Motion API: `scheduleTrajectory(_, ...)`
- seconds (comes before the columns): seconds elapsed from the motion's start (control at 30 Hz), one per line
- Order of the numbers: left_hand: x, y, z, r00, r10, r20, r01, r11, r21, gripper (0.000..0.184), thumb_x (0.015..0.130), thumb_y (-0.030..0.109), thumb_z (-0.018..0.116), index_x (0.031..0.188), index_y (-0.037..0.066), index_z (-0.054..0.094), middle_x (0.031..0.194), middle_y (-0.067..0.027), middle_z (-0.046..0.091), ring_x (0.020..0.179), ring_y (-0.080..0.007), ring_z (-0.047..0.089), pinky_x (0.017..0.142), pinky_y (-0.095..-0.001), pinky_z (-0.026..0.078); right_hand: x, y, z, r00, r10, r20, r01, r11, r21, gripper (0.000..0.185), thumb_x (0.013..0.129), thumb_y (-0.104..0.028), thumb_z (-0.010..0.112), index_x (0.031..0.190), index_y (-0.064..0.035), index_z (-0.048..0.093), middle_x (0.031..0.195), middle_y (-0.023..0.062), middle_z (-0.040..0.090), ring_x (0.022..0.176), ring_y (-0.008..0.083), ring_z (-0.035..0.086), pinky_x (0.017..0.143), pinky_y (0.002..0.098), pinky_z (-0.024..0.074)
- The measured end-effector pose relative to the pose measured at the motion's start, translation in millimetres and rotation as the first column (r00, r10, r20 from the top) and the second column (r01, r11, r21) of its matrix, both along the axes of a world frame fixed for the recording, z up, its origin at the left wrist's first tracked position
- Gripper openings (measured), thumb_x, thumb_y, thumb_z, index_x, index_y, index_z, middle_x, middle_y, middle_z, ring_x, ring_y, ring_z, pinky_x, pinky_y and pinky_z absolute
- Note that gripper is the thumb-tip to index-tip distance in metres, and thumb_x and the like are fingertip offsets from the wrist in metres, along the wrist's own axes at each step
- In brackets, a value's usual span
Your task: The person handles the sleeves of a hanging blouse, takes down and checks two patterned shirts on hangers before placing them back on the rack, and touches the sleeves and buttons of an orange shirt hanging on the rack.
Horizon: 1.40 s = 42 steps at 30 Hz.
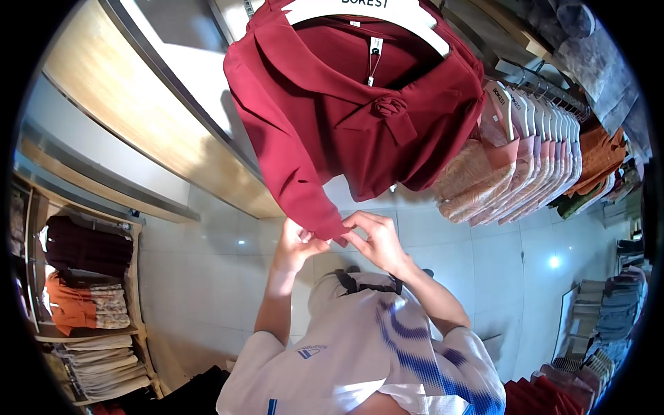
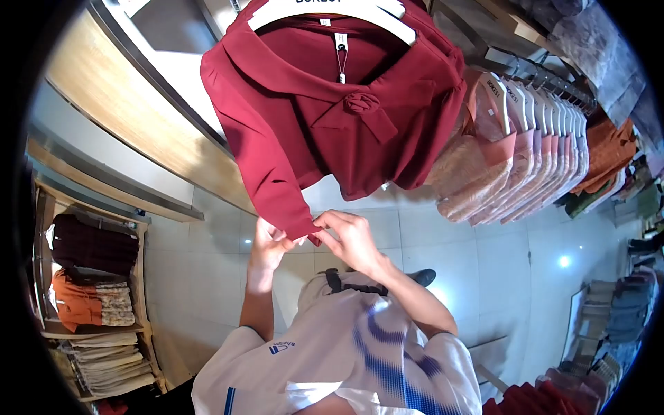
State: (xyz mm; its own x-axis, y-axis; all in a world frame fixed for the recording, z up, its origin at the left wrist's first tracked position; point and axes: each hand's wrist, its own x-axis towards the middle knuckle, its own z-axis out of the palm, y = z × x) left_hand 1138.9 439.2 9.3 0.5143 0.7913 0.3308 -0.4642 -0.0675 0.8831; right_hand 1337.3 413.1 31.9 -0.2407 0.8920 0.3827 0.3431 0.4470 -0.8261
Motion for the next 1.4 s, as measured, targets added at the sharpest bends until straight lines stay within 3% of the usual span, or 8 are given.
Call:
scheduleTrajectory(0.23,21,-8,16,0.982,0.144,-0.125,-0.156,0.983,-0.092,0.04,0.078,-0.006,0.068,0.111,0.0,0.047,0.095,-0.0093,0.061,0.085,-0.0158,0.062,0.073,-0.0277,0.051,7,0,3,0.999,0.043,-0.006,-0.043,0.995,-0.086,0.029,0.073,-0.008,0.075,0.067,-0.0005,0.048,0.066,0.0081,0.058,0.061,0.0162,0.057,0.053,0.028,0.041)
scheduleTrajectory(0.53,30,-5,22,0.998,0.029,-0.056,-0.031,0.999,-0.042,0.059,0.073,-0.009,0.071,0.122,0.002,0.039,0.11,-0.0085,0.058,0.097,-0.0162,0.06,0.085,-0.0302,0.049,18,6,-1,0.857,0.009,-0.515,-0.196,0.93,-0.31,0.04,0.097,-0.021,0.051,0.063,-0.0019,0.046,0.056,-0.0052,0.041,0.057,0.0037,0.035,0.052,0.0217,0.0328)
scheduleTrajectory(0.6,36,-5,18,0.94,0.228,-0.254,-0.208,0.973,0.101,0.053,0.074,-0.008,0.071,0.118,0.001,0.043,0.108,-0.0081,0.059,0.096,-0.0149,0.06,0.083,-0.0294,0.049,18,6,-2,0.872,0.058,-0.487,-0.226,0.929,-0.294,0.036,0.098,-0.02,0.049,0.067,-0.0021,0.047,0.06,-0.0054,0.039,0.061,0.0037,0.034,0.055,0.0213,0.0331)
scheduleTrajectory(0.8,29,0,18,0.881,0.398,-0.256,-0.366,0.916,0.165,0.039,0.076,-0.01,0.066,0.108,-0.001,0.045,0.089,-0.0067,0.061,0.084,-0.012,0.06,0.072,-0.0257,0.049,20,8,-1,0.842,0.047,-0.537,-0.235,0.928,-0.288,0.031,0.098,-0.02,0.048,0.073,-0.0022,0.048,0.069,-0.0024,0.047,0.064,0.0047,0.042,0.058,0.0225,0.0362)
scheduleTrajectory(0.9,17,1,11,0.654,0.651,-0.384,-0.509,0.755,0.413,0.031,0.069,-0.014,0.06,0.095,-0.002,0.049,0.081,-0.0078,0.054,0.067,-0.0111,0.05,0.056,-0.0227,0.042,22,11,-6,0.787,-0.013,-0.617,-0.212,0.934,-0.289,0.028,0.097,-0.019,0.05,0.074,-0.0038,0.048,0.075,-0.0035,0.049,0.071,0.0046,0.042,0.067,0.0226,0.0367)
scheduleTrajectory(1.03,15,8,13,0.672,0.711,-0.208,-0.556,0.67,0.493,0.028,0.077,-0.017,0.053,0.1,-0.001,0.048,0.093,-0.0042,0.052,0.083,-0.0085,0.05,0.078,-0.0209,0.041,18,14,-5,0.589,-0.118,-0.8,-0.309,0.881,-0.358,0.02,0.097,-0.019,0.05,0.082,-0.006,0.051,0.085,-0.0033,0.054,0.08,0.0054,0.047,0.08,0.0223,0.0373)
scheduleTrajectory(1.2,17,3,20,0.886,0.454,0.097,-0.427,0.879,-0.212,0.019,0.087,-0.01,0.051,0.105,-0.002,0.051,0.1,-0.0081,0.057,0.096,-0.0147,0.057,0.086,-0.0274,0.045,12,19,-3,0.316,-0.073,-0.946,-0.578,0.776,-0.253,0.012,0.097,-0.017,0.049,0.096,-0.0056,0.053,0.096,0.0027,0.062,0.089,0.0103,0.058,0.09,0.0289,0.0437)
scheduleTrajectory(1.4,26,16,37,0.898,0.287,0.332,-0.105,0.875,-0.473,0.017,0.094,0.01,0.047,0.107,0.001,0.054,0.11,-0.0125,0.061,0.104,-0.0227,0.058,0.092,-0.0417,0.045,5,22,-6,0.064,-0.276,-0.959,-0.628,0.735,-0.254,0.018,0.096,-0.014,0.046,0.109,-0.0029,0.053,0.11,0.0106,0.063,0.106,0.0207,0.06,0.098,0.0351,0.0437)
